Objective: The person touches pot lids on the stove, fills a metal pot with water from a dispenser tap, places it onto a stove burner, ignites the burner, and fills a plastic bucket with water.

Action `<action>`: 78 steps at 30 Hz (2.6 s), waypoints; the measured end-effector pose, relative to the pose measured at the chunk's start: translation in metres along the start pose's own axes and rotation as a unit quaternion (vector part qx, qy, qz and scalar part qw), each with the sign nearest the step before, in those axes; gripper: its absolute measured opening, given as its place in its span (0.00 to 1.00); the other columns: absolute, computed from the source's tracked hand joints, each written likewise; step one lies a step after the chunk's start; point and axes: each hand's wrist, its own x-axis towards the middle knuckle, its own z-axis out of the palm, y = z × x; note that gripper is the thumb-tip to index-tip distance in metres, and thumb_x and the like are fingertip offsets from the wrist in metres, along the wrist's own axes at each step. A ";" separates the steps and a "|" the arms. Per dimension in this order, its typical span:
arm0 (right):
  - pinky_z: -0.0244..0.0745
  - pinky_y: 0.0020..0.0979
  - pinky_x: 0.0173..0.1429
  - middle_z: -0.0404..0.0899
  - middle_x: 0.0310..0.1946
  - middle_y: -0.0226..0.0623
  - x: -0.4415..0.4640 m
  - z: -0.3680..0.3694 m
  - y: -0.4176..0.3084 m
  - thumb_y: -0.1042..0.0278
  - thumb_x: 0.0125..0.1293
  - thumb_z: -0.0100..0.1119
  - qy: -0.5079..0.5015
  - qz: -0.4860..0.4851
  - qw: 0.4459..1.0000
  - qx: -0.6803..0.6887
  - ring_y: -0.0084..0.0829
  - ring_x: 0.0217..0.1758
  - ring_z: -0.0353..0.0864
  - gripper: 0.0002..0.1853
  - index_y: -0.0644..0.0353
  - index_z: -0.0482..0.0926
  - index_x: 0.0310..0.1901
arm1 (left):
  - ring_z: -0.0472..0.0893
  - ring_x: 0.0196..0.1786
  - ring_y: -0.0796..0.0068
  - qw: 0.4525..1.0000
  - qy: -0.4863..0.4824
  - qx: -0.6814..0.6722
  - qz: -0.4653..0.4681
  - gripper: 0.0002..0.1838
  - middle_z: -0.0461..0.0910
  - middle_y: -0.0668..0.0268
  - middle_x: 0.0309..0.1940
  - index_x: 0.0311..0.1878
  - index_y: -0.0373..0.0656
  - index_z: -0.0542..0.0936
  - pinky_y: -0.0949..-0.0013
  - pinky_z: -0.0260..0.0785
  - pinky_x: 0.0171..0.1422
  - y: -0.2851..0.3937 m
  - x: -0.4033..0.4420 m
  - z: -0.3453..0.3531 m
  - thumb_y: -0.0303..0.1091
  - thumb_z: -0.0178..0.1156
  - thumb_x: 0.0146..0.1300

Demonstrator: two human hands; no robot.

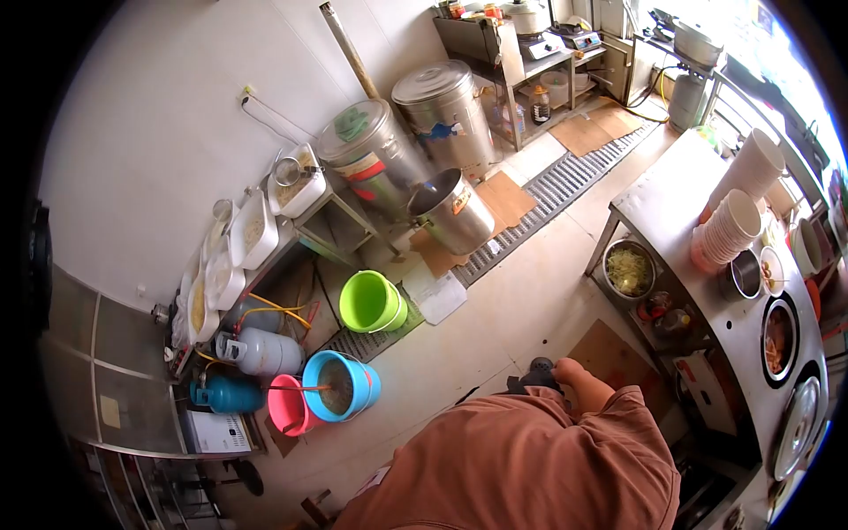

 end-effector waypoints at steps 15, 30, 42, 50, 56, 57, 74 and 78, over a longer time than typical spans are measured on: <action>0.72 0.40 0.44 0.78 0.33 0.49 -0.030 -0.001 0.018 0.59 0.49 0.53 0.032 0.028 0.999 -0.001 0.48 0.39 0.77 0.15 0.62 0.81 0.32 | 0.73 0.25 0.74 0.998 -0.032 -0.012 -0.053 0.10 0.76 0.60 0.20 0.25 0.37 0.78 0.70 0.66 0.32 0.042 0.000 -0.005 0.34 0.53 0.52; 0.80 0.41 0.34 0.76 0.44 0.46 -0.060 -0.028 -0.028 0.62 0.57 0.50 -0.025 0.103 0.994 0.019 0.47 0.43 0.77 0.16 0.63 0.76 0.43 | 0.76 0.27 0.73 0.997 -0.022 -0.033 -0.061 0.11 0.79 0.61 0.22 0.27 0.40 0.81 0.69 0.68 0.33 0.047 0.008 -0.023 0.35 0.52 0.47; 0.71 0.40 0.47 0.78 0.37 0.50 -0.035 -0.015 -0.035 0.61 0.51 0.51 0.022 0.017 0.999 -0.021 0.49 0.43 0.76 0.16 0.63 0.80 0.35 | 0.75 0.25 0.75 0.991 0.010 -0.081 -0.107 0.10 0.78 0.63 0.19 0.24 0.38 0.81 0.70 0.66 0.30 0.040 0.016 -0.031 0.33 0.53 0.47; 0.71 0.41 0.46 0.78 0.36 0.49 -0.019 -0.013 -0.041 0.59 0.51 0.53 0.025 0.014 0.999 -0.034 0.48 0.41 0.77 0.16 0.62 0.80 0.36 | 0.77 0.29 0.67 0.990 0.026 -0.062 -0.123 0.13 0.79 0.58 0.24 0.28 0.38 0.81 0.65 0.68 0.36 -0.012 0.032 -0.019 0.37 0.53 0.49; 0.71 0.41 0.45 0.78 0.36 0.49 -0.018 -0.021 -0.049 0.58 0.52 0.53 0.021 0.007 0.999 -0.048 0.48 0.40 0.77 0.16 0.61 0.80 0.36 | 0.78 0.32 0.63 0.994 0.043 -0.036 -0.094 0.15 0.80 0.55 0.27 0.30 0.39 0.81 0.62 0.69 0.38 -0.019 0.033 -0.012 0.41 0.53 0.48; 0.71 0.41 0.45 0.78 0.36 0.49 -0.017 -0.021 -0.049 0.58 0.52 0.53 0.021 0.007 0.999 -0.049 0.48 0.40 0.77 0.16 0.61 0.80 0.36 | 0.79 0.32 0.63 0.993 0.044 -0.038 -0.104 0.15 0.80 0.55 0.27 0.30 0.40 0.81 0.63 0.69 0.39 -0.019 0.033 -0.011 0.41 0.52 0.48; 0.71 0.41 0.45 0.78 0.35 0.49 -0.031 -0.021 -0.042 0.60 0.51 0.53 0.013 0.021 0.999 -0.036 0.47 0.40 0.77 0.16 0.62 0.80 0.36 | 0.77 0.33 0.51 0.995 -0.010 0.055 -0.083 0.15 0.78 0.51 0.28 0.28 0.39 0.79 0.58 0.67 0.38 -0.003 0.029 -0.012 0.40 0.48 0.50; 0.71 0.40 0.45 0.78 0.35 0.49 -0.032 -0.018 -0.038 0.59 0.51 0.53 0.031 0.014 0.999 -0.040 0.47 0.40 0.77 0.16 0.62 0.80 0.35 | 0.78 0.33 0.53 0.996 -0.006 0.048 -0.073 0.15 0.78 0.52 0.27 0.28 0.38 0.79 0.59 0.68 0.37 -0.004 0.035 -0.009 0.40 0.49 0.49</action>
